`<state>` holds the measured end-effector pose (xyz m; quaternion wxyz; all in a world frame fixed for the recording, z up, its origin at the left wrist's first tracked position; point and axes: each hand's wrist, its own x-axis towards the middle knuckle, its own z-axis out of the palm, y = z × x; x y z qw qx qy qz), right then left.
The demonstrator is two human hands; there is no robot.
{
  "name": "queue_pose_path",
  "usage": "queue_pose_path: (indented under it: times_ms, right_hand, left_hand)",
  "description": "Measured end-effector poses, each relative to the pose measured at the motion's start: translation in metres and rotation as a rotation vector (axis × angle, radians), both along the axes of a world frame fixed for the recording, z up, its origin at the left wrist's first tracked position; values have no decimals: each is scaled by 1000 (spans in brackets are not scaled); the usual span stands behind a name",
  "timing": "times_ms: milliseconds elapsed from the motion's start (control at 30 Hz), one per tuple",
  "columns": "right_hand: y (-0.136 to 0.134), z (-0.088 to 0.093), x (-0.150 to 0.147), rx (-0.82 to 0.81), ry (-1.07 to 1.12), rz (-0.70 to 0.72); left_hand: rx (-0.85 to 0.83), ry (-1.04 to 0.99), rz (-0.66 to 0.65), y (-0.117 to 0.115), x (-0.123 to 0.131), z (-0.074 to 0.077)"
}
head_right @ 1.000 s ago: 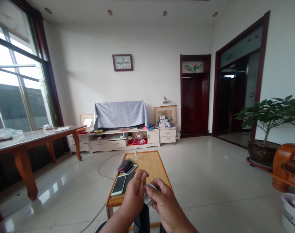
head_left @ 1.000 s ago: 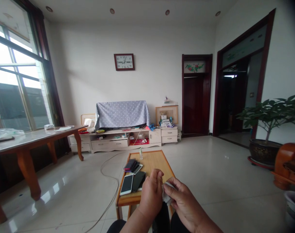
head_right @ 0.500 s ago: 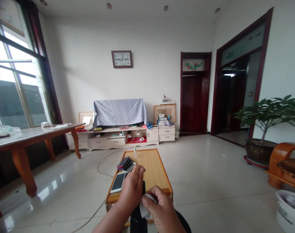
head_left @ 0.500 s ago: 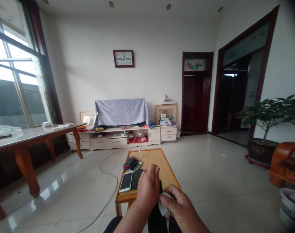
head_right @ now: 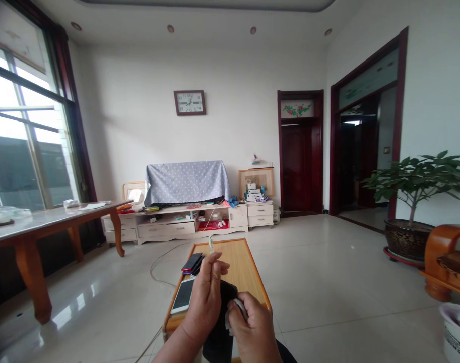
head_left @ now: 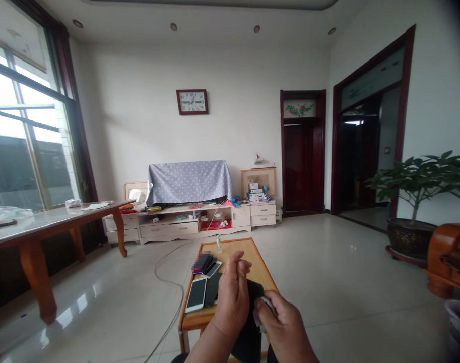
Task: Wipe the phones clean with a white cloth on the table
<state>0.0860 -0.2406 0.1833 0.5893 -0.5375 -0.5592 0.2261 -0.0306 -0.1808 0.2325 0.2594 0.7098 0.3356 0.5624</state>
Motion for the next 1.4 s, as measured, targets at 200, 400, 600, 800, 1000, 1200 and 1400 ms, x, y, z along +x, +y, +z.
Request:
queue_pose_path:
  times_ms: [200,400,600,800,1000,1200,1400]
  right_hand:
    - [-8,1,-5,106,89,-107]
    - [-15,-1,-14,-77,391,109]
    - [-20,19,-5,-174,665,305]
    - [-23,37,-3,-187,773,367]
    - [-26,11,7,-268,641,393]
    - [-21,24,5,-222,780,442]
    - [-17,9,5,-272,750,492]
  left_hand:
    - [-130,-105,154,6,8,-7]
    - [-87,-84,143,6,5,-7]
    - [-22,-4,14,-8,1,-10]
    - [-21,111,-72,-17,6,-16]
    - [-21,62,-22,-8,1,-12]
    - [-26,193,-52,-16,6,-23]
    - [-40,159,-32,-9,-2,-20]
